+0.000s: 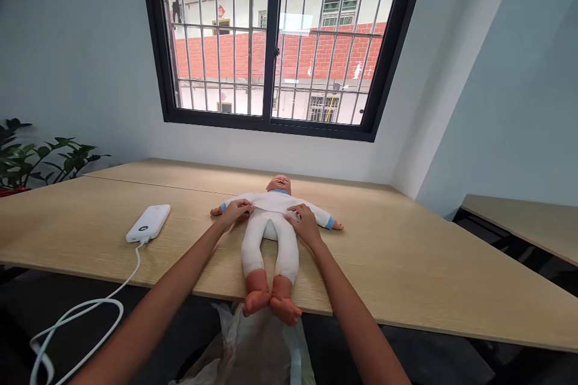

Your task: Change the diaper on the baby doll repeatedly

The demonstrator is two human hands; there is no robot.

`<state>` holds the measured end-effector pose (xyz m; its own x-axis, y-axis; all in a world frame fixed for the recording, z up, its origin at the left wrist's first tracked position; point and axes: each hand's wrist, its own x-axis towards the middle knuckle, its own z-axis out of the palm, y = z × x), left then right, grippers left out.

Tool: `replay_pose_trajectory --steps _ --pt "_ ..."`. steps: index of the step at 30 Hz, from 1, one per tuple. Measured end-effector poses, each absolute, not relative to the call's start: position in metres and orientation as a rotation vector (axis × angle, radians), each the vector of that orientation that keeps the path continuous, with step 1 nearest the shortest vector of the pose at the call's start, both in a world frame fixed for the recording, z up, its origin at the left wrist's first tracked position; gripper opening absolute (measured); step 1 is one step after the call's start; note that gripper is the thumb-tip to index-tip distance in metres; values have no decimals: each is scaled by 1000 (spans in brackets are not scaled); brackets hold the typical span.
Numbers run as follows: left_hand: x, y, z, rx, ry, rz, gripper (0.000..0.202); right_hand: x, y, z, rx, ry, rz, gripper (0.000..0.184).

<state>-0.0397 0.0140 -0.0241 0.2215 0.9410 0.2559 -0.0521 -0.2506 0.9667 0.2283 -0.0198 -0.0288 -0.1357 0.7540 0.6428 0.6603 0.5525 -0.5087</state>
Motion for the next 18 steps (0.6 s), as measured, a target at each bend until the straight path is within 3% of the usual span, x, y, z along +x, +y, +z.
replay_pose_trajectory --steps 6,18 --pt "-39 13 -26 1497 888 1190 30 226 -17 -31 -1201 -1906 72 23" --pt "-44 29 -35 1263 817 1132 13 223 -10 -32 -1268 -1607 316 23"
